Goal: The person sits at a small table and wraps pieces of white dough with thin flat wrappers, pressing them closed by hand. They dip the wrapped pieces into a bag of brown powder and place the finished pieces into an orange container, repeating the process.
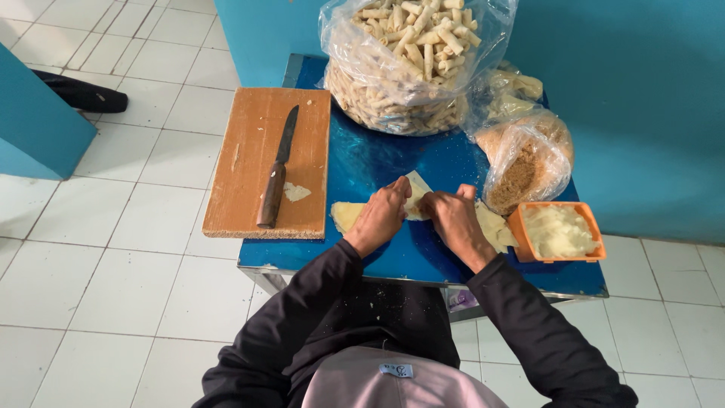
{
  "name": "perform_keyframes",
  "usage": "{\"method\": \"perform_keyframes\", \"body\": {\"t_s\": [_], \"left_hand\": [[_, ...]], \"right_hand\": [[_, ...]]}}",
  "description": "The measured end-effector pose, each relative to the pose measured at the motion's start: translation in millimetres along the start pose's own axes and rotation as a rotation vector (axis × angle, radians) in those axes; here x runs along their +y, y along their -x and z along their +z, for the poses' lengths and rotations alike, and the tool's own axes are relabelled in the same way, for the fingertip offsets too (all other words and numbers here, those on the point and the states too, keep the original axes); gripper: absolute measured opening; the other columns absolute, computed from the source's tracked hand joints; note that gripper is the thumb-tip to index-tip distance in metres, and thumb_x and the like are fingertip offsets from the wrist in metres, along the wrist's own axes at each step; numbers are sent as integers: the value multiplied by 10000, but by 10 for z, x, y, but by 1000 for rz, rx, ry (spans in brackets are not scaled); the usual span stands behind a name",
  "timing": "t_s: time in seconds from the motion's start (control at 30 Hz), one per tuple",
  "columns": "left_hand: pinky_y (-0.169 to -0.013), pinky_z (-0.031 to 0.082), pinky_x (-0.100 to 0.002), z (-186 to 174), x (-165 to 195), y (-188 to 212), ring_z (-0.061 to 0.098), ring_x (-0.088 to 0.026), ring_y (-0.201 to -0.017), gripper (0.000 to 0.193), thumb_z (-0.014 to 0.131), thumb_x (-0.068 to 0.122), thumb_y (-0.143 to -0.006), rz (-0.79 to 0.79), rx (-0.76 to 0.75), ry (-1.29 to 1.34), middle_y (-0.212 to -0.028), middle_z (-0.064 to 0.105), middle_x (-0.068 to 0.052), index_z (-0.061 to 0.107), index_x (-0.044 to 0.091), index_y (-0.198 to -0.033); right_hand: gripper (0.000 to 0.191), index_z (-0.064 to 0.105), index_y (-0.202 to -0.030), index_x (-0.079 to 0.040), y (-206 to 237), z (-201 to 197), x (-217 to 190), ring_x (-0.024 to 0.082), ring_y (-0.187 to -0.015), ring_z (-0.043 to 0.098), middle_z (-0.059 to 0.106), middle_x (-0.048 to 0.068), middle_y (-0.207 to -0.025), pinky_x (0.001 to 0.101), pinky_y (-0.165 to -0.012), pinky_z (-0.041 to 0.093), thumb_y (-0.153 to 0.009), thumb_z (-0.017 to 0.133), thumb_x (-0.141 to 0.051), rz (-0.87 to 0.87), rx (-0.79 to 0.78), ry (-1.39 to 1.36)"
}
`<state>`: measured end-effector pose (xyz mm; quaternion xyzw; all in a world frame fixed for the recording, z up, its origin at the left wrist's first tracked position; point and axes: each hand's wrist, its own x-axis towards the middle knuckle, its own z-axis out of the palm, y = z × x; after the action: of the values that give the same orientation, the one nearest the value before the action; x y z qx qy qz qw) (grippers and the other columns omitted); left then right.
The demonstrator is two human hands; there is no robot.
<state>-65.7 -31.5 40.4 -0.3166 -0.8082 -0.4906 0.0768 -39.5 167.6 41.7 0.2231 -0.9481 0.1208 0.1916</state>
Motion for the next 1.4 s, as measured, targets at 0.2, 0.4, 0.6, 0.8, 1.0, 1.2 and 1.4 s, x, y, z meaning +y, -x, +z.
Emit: {"method": "perform_keyframes", "body": {"t_s": [0.2, 0.4, 0.6, 0.8, 1.0, 1.2, 1.4], "left_hand": [[-714, 491, -485, -29, 42, 17, 617, -423, -840, 416, 617, -174, -735, 7, -55, 4, -967, 594, -229, 481, -10, -1093], [-781, 500, -481, -69, 92, 46, 629, -429, -934, 420, 646, -150, -773, -30, -88, -14, -1044, 604, -227, 482, -5, -1131], [-864, 503, -487, -93, 116, 62, 599, -460, -1117, 429, 678, -151, -752, 53, -60, -26, -1117, 628, -235, 486, -16, -1111], [-908, 502, -486, -84, 112, 48, 593, -444, -1168, 425, 712, -120, -772, 45, -85, -35, -1159, 632, -213, 484, -16, -1116], [-933, 493, -471, -72, 73, 30, 583, -430, -1171, 441, 743, -93, -763, 69, -91, -45, -1180, 624, -201, 492, -12, -1116], [-930, 494, -460, -21, 11, 19, 583, -411, -1140, 399, 757, -52, -763, 56, -137, -83, -1162, 607, -189, 554, -11, -1105], [-946, 482, -478, 133, -122, -8, 569, -419, -1119, 194, 702, -28, -843, 134, -96, -187, -1116, 597, -209, 617, -26, -1017]], "right_hand": [[93, 731, -983, -106, 137, -100, 63, 193, -783, 665, 744, 18, -882, 403, -748, 341, -894, 757, -112, 65, 152, -116], [133, 709, -888, -52, 215, -6, 12, 231, -736, 710, 743, 52, -784, 449, -686, 431, -842, 813, -122, 210, 108, -48], [159, 641, -971, -3, 151, 29, -25, 266, -785, 734, 739, 118, -894, 370, -653, 551, -906, 764, -81, 277, 94, -264], [202, 659, -1140, -33, 155, -30, -171, 248, -913, 746, 745, 106, -1032, 333, -735, 566, -941, 693, -16, 124, 171, -377], [247, 718, -1101, -121, 197, -48, -223, 173, -973, 686, 754, -11, -994, 384, -880, 371, -881, 711, -8, 55, 147, -135], [100, 739, -1012, -120, 204, 30, -150, 167, -924, 663, 746, 0, -973, 390, -868, 328, -929, 712, -71, -91, 193, -18], [48, 701, -949, -69, 85, 92, 50, 190, -806, 686, 727, 60, -905, 355, -706, 488, -981, 691, -104, 153, 76, -299]]}}
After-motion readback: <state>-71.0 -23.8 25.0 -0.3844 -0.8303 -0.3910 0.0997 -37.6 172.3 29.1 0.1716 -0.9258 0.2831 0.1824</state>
